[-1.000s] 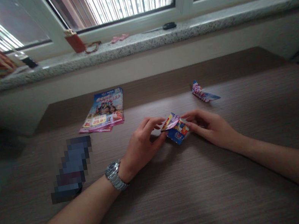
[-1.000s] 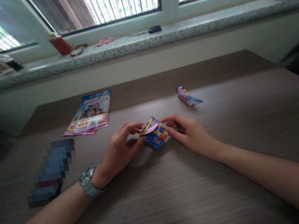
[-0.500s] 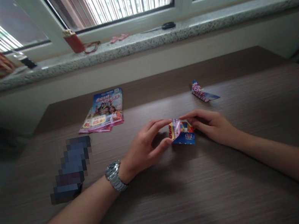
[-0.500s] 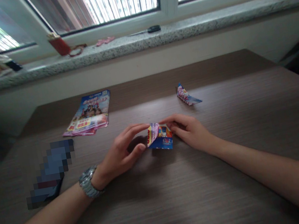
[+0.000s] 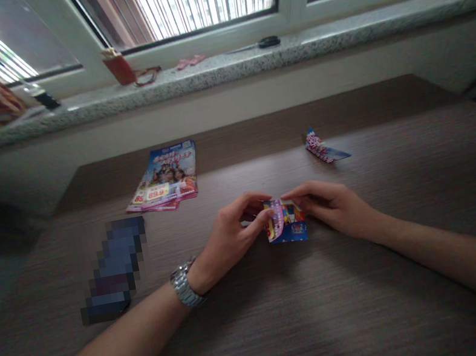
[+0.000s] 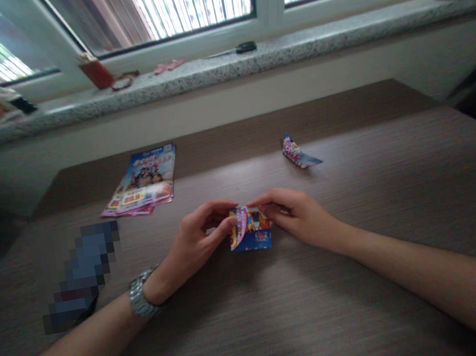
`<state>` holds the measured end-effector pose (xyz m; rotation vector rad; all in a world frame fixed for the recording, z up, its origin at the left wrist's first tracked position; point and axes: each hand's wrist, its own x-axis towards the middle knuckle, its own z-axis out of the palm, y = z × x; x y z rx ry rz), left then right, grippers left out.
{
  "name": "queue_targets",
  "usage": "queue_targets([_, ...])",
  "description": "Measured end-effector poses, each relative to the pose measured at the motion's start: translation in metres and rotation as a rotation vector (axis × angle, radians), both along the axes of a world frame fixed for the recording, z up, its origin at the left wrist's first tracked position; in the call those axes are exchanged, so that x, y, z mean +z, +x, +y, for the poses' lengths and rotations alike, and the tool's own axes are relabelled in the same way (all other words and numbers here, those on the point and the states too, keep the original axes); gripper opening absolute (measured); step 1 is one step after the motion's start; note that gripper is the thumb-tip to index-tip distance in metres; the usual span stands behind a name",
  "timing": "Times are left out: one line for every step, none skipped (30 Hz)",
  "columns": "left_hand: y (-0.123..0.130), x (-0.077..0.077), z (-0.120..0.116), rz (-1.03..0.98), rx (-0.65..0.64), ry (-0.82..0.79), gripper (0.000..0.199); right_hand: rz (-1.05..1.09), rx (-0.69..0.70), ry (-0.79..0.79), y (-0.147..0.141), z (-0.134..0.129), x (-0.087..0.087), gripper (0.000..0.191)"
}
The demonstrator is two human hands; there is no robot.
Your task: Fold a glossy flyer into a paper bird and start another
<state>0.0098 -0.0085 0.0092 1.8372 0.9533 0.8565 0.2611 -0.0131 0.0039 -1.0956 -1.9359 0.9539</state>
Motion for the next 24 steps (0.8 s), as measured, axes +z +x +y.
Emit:
queue_targets([0.000, 0.000, 0.000, 0.000, 0.002, -0.012, 0.026, 0.015, -0.014, -0.039, -0.001, -0.001, 0.000, 0.025])
queue_targets([0.001, 0.000, 0.000, -0.005, 0.010, -0.022, 0.025, 0.034, -0.035, -0.081, -0.001, -0.001, 0.001, 0.027])
queue_targets([0.001, 0.000, 0.000, -0.015, 0.023, -0.029, 0.025, 0.055, -0.056, -0.126, -0.002, -0.002, 0.001, 0.029])
queue_targets([0.001, 0.000, 0.000, -0.026, 0.036, -0.037, 0.025, 0.077, -0.075, -0.169, -0.003, -0.002, 0.002, 0.030])
queue_targets([0.001, 0.000, 0.000, -0.042, 0.049, -0.046, 0.025, 0.098, -0.089, -0.207, -0.004, -0.002, 0.003, 0.029])
queue_targets([0.002, 0.000, 0.000, -0.053, 0.061, -0.053, 0.025, 0.115, -0.098, -0.240, -0.005, -0.002, 0.004, 0.027])
queue_targets([0.002, 0.001, -0.001, -0.063, 0.070, -0.059, 0.025, 0.128, -0.105, -0.265, -0.005, -0.002, 0.005, 0.025])
queue_targets([0.002, 0.001, -0.001, -0.071, 0.077, -0.066, 0.025, 0.137, -0.108, -0.284, -0.006, -0.002, 0.006, 0.025])
queue_targets([0.003, 0.001, -0.002, -0.074, 0.080, -0.074, 0.025, 0.143, -0.109, -0.297, -0.007, -0.002, 0.006, 0.025])
queue_targets([0.004, 0.002, -0.002, -0.076, 0.081, -0.084, 0.024, 0.145, -0.109, -0.302, -0.008, -0.002, 0.007, 0.025])
queue_targets([0.004, 0.002, -0.003, -0.076, 0.079, -0.094, 0.024, 0.148, -0.105, -0.306, -0.008, -0.002, 0.007, 0.026])
queue_targets([0.005, 0.003, -0.004, -0.074, 0.076, -0.104, 0.023, 0.151, -0.101, -0.309, -0.008, -0.002, 0.007, 0.026])
queue_targets([0.006, 0.004, -0.005, -0.072, 0.071, -0.111, 0.022, 0.155, -0.098, -0.312, -0.009, -0.002, 0.007, 0.026])
queue_targets([0.007, 0.005, -0.006, -0.069, 0.066, -0.117, 0.022, 0.157, -0.094, -0.313, -0.009, -0.002, 0.007, 0.026])
queue_targets([0.008, 0.006, -0.006, -0.064, 0.060, -0.120, 0.022, 0.157, -0.090, -0.311, -0.009, -0.002, 0.007, 0.027])
queue_targets([0.008, 0.007, -0.007, -0.056, 0.052, -0.122, 0.022, 0.154, -0.085, -0.305, -0.009, -0.002, 0.007, 0.027])
queue_targets([0.009, 0.008, -0.008, -0.045, 0.044, -0.125, 0.023, 0.149, -0.080, -0.297, -0.009, -0.003, 0.007, 0.027])
queue_targets([0.009, 0.009, -0.008, -0.030, 0.035, -0.128, 0.023, 0.142, -0.074, -0.289, -0.009, -0.003, 0.007, 0.026])
queue_targets([0.010, 0.010, -0.009, -0.019, 0.022, -0.134, 0.023, 0.136, -0.068, -0.283, -0.009, -0.003, 0.007, 0.026])
queue_targets([0.010, 0.010, -0.009, -0.014, 0.013, -0.140, 0.023, 0.131, -0.064, -0.279, -0.009, -0.004, 0.008, 0.026])
queue_targets([0.011, 0.010, -0.010, -0.011, 0.006, -0.142, 0.023, 0.127, -0.061, -0.279, -0.010, -0.004, 0.008, 0.026])
queue_targets([0.011, 0.010, -0.010, -0.009, 0.004, -0.141, 0.023, 0.122, -0.060, -0.280, -0.010, -0.005, 0.008, 0.026])
queue_targets([0.011, 0.009, -0.010, -0.007, 0.004, -0.137, 0.023, 0.119, -0.060, -0.283, -0.010, -0.005, 0.008, 0.027])
queue_targets([0.011, 0.009, -0.010, -0.002, 0.002, -0.132, 0.023, 0.116, -0.063, -0.285, -0.010, -0.005, 0.008, 0.029])
